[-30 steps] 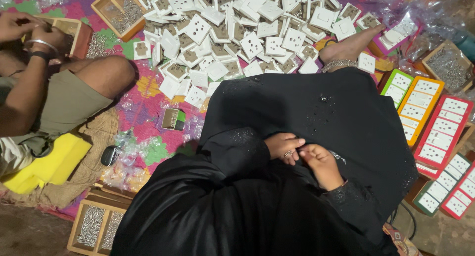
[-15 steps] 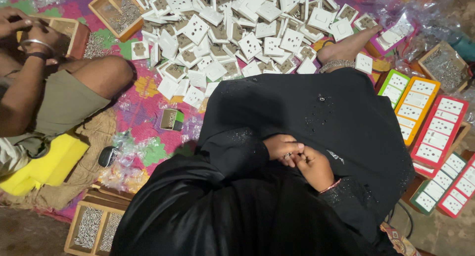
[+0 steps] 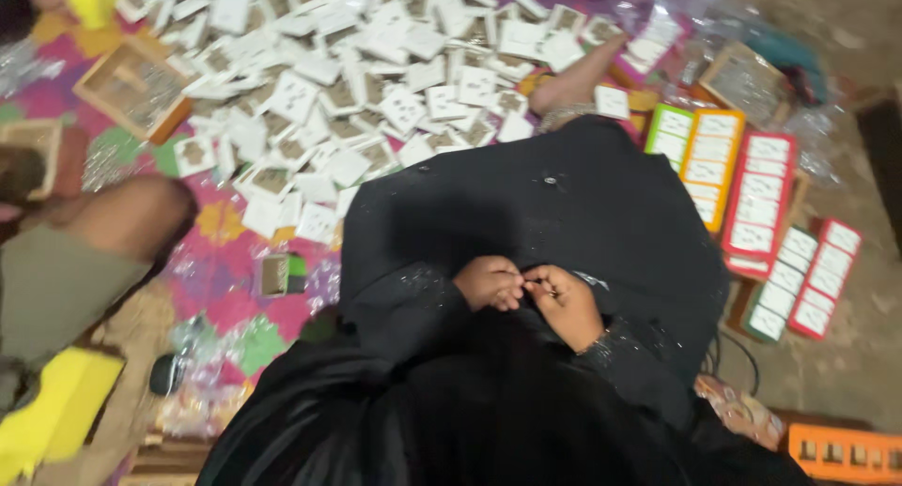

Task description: The person sits on the floor and uses both hands to pick up small metallic pieces and attach them to a black fabric garment resting on their lap. They repeatedly pick, place, and press the pieces onto the fabric surface.

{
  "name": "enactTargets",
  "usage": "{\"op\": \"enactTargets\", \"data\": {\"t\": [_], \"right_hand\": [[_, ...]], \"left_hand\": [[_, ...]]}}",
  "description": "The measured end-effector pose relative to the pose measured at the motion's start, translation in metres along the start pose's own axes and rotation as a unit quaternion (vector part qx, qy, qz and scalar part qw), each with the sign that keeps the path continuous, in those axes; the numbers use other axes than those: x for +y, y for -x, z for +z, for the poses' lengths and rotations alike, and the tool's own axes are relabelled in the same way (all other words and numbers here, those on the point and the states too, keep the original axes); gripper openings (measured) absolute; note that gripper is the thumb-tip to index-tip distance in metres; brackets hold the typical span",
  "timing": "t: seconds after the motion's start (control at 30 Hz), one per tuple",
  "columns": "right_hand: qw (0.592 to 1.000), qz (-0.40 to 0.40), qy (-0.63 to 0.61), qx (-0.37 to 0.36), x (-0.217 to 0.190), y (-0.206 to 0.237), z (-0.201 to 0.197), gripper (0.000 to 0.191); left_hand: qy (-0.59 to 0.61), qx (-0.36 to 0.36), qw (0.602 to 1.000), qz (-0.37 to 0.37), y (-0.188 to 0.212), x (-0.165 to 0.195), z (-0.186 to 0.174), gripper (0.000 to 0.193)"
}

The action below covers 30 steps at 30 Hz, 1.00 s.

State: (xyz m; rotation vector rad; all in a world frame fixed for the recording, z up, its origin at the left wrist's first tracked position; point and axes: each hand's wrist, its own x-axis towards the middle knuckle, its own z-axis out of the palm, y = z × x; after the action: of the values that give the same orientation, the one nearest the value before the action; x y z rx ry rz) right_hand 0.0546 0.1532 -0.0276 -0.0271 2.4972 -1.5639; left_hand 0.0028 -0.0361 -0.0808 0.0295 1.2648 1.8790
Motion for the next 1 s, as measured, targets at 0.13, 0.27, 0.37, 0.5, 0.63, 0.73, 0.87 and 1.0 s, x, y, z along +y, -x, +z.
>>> {"op": "enactTargets", "data": {"t": [0.13, 0.27, 0.37, 0.5, 0.63, 0.73, 0.87, 1.0], "right_hand": [[1.0, -0.012, -0.018, 0.0, -0.006, 0.001, 0.003, 0.011], [1.0, 0.004, -0.01, -0.011, -0.015, 0.001, 0.001, 0.02], [0.996, -0.068, -0.043, -0.04, -0.023, 0.001, -0.001, 0.017], [1.0, -0.006, 0.016, -0.011, -0.029, 0.001, -0.001, 0.011], [1.0, -0.002, 0.014, 0.007, -0.031, 0.002, 0.0, 0.009], [1.0, -0.005, 0.013, 0.013, -0.032, 0.003, 0.0, 0.01], [1.0, 0.005, 0.023, 0.001, -0.033, 0.002, -0.003, 0.013], [0.999, -0.041, 0.035, -0.009, -0.032, 0.002, -0.005, 0.007]], "left_hand": [[0.001, 0.01, 0.999, -0.03, 0.002, 0.0, -0.007, 0.019], [-0.077, 0.04, 0.993, -0.079, 0.004, 0.004, -0.008, 0.018], [-0.081, 0.024, 0.994, -0.068, 0.004, 0.003, -0.006, 0.018], [-0.103, 0.028, 0.993, -0.055, 0.006, 0.001, -0.008, 0.019], [-0.117, 0.016, 0.992, -0.035, 0.009, -0.002, -0.012, 0.018], [-0.115, 0.02, 0.993, -0.035, 0.007, -0.005, -0.012, 0.017], [-0.135, 0.029, 0.989, -0.047, 0.0, -0.011, -0.012, 0.018], [-0.103, 0.041, 0.994, -0.021, -0.003, -0.019, -0.009, 0.023]]}}
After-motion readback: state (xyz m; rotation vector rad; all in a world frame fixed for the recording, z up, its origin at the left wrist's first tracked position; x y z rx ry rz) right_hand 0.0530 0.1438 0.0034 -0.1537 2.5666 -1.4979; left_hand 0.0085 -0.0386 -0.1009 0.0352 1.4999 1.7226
